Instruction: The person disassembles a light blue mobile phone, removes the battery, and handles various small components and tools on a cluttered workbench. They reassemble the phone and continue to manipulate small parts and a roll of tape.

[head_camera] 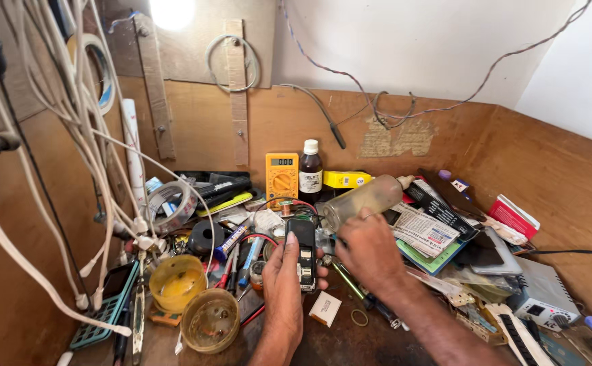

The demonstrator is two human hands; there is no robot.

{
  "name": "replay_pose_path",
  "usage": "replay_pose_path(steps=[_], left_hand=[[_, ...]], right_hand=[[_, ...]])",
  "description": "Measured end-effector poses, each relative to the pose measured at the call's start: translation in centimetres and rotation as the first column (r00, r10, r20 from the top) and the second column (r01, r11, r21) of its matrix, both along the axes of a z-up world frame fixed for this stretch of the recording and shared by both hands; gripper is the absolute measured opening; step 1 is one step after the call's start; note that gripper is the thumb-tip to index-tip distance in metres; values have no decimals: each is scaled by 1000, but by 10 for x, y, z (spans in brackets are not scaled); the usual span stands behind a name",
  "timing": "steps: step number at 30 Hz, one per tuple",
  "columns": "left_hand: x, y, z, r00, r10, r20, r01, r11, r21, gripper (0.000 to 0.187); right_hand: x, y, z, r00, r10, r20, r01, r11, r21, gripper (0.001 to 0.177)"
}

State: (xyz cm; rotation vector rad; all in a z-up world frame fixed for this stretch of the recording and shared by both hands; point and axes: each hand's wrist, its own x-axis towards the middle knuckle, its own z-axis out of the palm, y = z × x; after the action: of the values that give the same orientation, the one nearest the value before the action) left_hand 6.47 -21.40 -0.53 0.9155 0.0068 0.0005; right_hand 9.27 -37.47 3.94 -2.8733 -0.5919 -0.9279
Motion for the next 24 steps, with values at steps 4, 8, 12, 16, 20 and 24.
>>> replay_pose_path(steps=[4, 8, 12, 16, 20, 24], left_hand=[[3, 1, -4, 1000, 0, 10, 1, 998, -57, 44], [4, 2, -4, 1000, 5, -18, -6, 996, -85, 44], [5, 2, -5, 995, -50, -81, 38, 988, -148, 42], [2, 1, 0, 991, -119, -56, 101, 960, -260, 38], [-7, 2, 7, 944, -293, -151, 243, 928, -281, 51], [-12, 3, 14, 944, -321, -72, 304, 935, -185, 50]], right_hand=[[2, -8, 20, 992, 118, -54, -87, 913, 398, 12], [10, -19, 36, 933, 155, -326, 131, 698, 704, 16], [11, -29, 36, 899, 411, -151, 13, 319, 948, 12], [3, -27, 28, 800, 558, -222, 209, 87, 974, 13], [-4, -11, 10, 738, 610, -288, 296, 91, 951, 14], [-6, -4, 2, 762, 545, -350, 309, 169, 936, 17]])
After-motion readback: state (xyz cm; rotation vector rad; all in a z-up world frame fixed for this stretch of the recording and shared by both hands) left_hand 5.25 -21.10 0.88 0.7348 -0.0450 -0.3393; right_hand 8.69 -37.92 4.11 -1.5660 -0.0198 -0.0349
